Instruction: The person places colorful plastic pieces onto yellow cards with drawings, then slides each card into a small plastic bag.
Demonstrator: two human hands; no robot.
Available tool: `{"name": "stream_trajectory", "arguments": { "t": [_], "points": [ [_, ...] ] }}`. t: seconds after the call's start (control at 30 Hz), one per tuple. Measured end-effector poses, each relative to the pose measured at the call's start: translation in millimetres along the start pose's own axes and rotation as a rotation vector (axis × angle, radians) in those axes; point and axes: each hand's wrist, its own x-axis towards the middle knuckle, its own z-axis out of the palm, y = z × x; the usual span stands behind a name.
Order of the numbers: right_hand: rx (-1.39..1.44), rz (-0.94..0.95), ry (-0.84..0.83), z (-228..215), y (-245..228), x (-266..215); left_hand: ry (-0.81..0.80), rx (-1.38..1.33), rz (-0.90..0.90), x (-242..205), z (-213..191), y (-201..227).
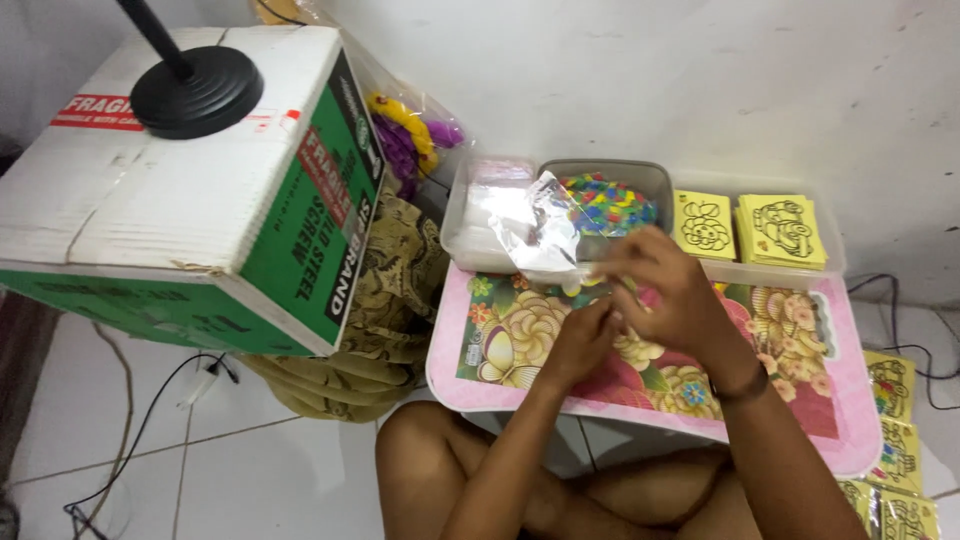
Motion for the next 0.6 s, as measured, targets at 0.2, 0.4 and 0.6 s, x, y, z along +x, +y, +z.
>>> {"name": "stream_trajectory", "arguments": {
  "t": [0.2,0.4,0.6],
  "points": [
    [-0.222,0.046,0.064,-18,-8,-91,0.209,-0.555,-0.039,-11,28,-82],
    [-0.232,0.150,0.070,-2,1,-141,0.023,-0.791,0.057,10,22,-52],
    [-0.157,0.185,0.083,14,11,-157,0.079,-0.345,-0.061,3,8,-23]
  ]
}}
